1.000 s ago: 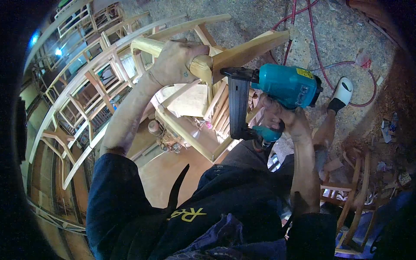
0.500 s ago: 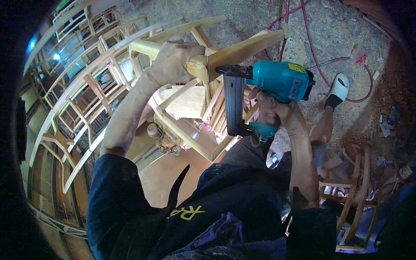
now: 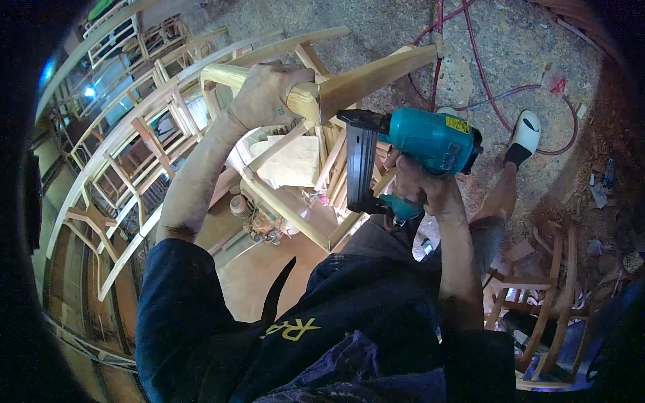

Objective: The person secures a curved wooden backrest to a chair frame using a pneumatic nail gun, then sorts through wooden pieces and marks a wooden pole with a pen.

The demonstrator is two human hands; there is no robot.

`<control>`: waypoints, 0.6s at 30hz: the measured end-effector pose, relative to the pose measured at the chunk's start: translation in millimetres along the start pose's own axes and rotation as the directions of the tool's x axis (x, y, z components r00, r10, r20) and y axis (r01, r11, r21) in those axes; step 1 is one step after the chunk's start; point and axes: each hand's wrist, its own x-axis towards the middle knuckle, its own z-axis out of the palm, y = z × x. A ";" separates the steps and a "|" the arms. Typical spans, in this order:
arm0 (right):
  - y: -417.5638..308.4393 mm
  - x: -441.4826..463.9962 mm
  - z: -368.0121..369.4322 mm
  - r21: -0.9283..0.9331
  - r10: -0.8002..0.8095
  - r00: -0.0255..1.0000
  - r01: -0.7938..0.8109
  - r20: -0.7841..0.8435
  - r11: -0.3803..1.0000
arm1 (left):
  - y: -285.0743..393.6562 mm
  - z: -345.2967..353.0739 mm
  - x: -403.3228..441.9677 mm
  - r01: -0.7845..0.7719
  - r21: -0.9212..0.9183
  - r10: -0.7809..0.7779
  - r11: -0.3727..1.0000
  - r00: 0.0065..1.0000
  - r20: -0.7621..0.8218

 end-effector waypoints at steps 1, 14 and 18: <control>-1.4 1.2 3.2 0.000 0.007 1.000 -0.007 0.009 1.000 | 0.6 0.3 -0.7 -0.003 0.004 0.003 1.000 1.000 -0.003; 2.7 3.7 5.5 0.068 0.045 0.998 -0.048 0.037 0.997 | 4.4 2.1 -1.0 0.007 -0.024 -0.008 1.000 0.999 -0.042; 7.6 5.7 6.8 0.028 0.043 0.999 -0.044 0.015 0.999 | 4.5 -1.6 1.3 0.033 -0.001 -0.032 0.999 0.999 0.026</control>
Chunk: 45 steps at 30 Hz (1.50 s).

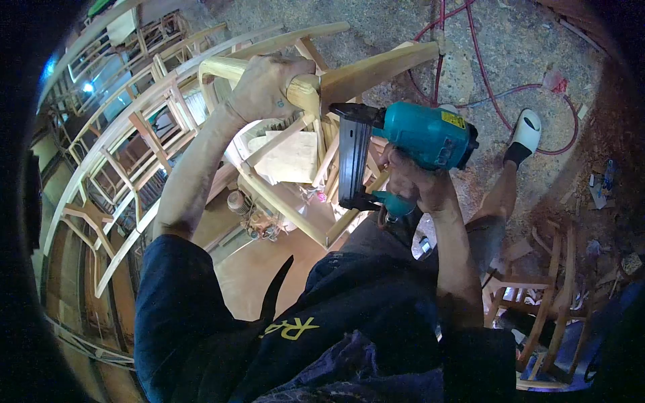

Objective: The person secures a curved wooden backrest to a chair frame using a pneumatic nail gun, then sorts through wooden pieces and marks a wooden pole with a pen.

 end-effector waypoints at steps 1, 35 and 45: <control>0.4 1.3 0.4 0.000 -0.003 1.000 0.003 0.011 1.000 | -1.1 -1.7 -0.5 0.010 0.019 -0.011 1.000 0.999 0.033; -83.7 -55.2 199.9 -0.917 -0.561 0.745 -0.177 -0.361 0.357 | -11.8 3.6 -12.4 -0.023 -0.038 0.015 0.999 0.981 -0.195; -88.3 -23.7 246.4 -0.811 -0.490 0.855 -0.402 -0.167 -0.424 | -2.9 16.8 -19.8 0.002 -0.091 -0.025 0.996 0.968 -0.248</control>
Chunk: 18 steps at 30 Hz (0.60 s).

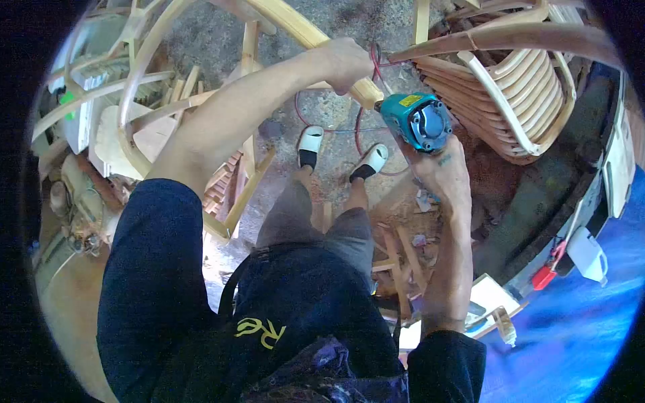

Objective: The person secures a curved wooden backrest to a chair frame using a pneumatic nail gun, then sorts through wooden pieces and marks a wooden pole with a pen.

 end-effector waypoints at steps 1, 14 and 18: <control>-7.1 0.6 -1.4 -0.041 0.015 1.000 -0.014 0.011 0.999 | -0.5 3.1 0.4 -0.002 -0.008 0.002 1.000 1.000 -0.011; -78.8 13.0 -2.3 -0.199 -0.030 0.996 0.047 0.085 0.979 | -5.4 8.4 -1.6 -0.082 -0.037 0.078 0.996 0.992 -0.096; -75.6 14.4 -2.4 -0.193 0.006 0.998 0.006 0.062 0.981 | -5.6 13.3 4.9 -0.066 -0.046 0.063 0.997 0.996 -0.064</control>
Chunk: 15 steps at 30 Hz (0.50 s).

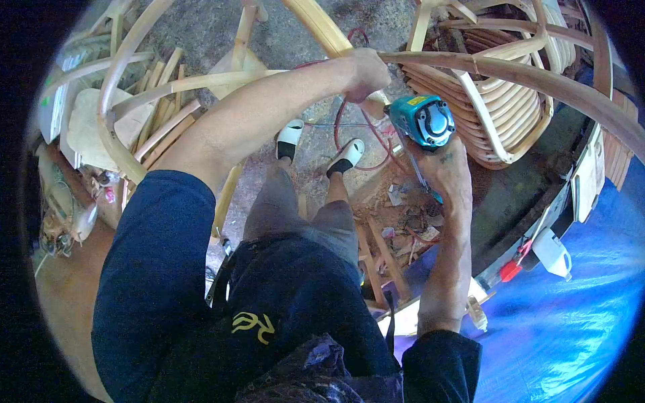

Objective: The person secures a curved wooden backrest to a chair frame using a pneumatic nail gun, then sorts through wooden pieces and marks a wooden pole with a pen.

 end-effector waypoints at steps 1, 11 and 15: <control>-0.1 1.4 -0.7 -0.006 -0.007 1.000 0.007 0.009 1.000 | -0.2 -1.1 -1.8 -0.005 0.007 0.005 1.000 1.000 -0.007; 4.1 9.9 -4.0 -0.017 -0.061 0.998 0.061 0.029 0.998 | 2.2 0.4 -2.3 -0.023 0.009 0.023 1.000 0.999 -0.040; 5.6 13.6 -6.6 -0.102 -0.008 0.999 0.012 0.047 0.995 | -1.2 4.5 2.2 -0.036 -0.016 0.035 0.999 0.998 -0.054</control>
